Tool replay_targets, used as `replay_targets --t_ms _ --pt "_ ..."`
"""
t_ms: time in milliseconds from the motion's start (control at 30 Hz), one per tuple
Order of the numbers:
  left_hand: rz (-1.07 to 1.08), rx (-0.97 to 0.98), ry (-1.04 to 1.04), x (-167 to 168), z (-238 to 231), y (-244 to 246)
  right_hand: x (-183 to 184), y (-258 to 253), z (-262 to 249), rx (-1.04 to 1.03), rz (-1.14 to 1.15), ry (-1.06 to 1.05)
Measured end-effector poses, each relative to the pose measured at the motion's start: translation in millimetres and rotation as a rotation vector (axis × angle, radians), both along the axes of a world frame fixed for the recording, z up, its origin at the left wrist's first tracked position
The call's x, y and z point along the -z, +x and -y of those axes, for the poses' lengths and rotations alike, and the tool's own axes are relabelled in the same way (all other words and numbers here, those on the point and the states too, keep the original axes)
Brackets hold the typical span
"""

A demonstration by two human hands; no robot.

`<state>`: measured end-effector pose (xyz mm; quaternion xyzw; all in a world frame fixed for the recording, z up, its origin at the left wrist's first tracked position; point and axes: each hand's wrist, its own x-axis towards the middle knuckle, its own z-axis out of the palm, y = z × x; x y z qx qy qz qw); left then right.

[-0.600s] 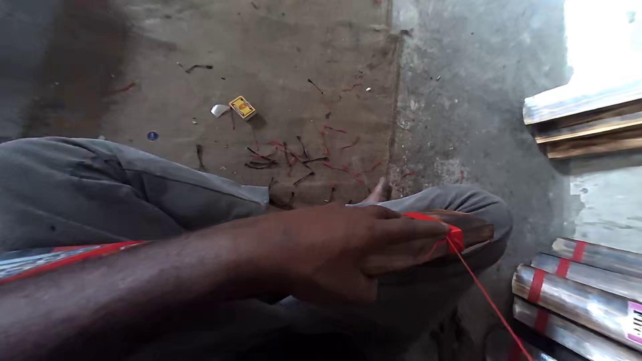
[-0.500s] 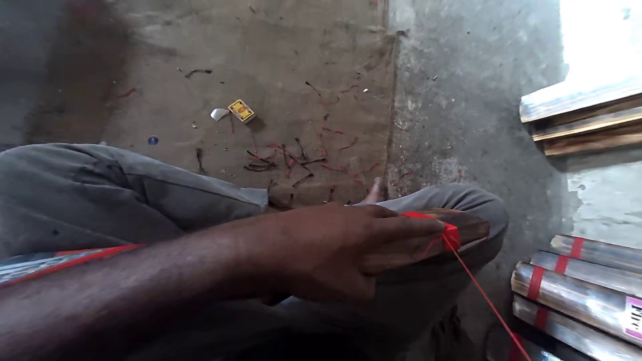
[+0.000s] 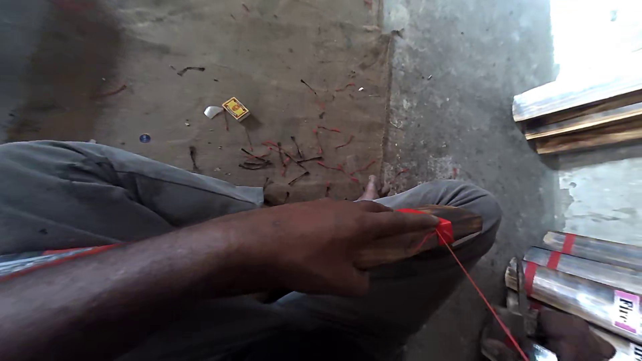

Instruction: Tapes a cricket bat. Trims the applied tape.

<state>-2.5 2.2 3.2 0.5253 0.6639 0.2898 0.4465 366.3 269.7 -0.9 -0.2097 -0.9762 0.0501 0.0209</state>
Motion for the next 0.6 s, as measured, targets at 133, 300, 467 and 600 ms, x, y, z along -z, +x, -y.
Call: replay_targets --t_ms 133,300,467,600 --pt "-0.014 0.0 -0.011 3 0 1 -11 -43 1 -0.203 -0.113 0.024" --pt "0.0 -0.01 -0.001 3 0 1 1 -77 27 -0.301 -0.226 -0.052" --pt "-0.002 -0.032 -0.008 2 0 -1 31 -49 29 0.196 -0.284 -0.212" --pt "0.027 -0.024 -0.026 0 -2 -3 96 12 -6 0.714 -0.019 -0.39"
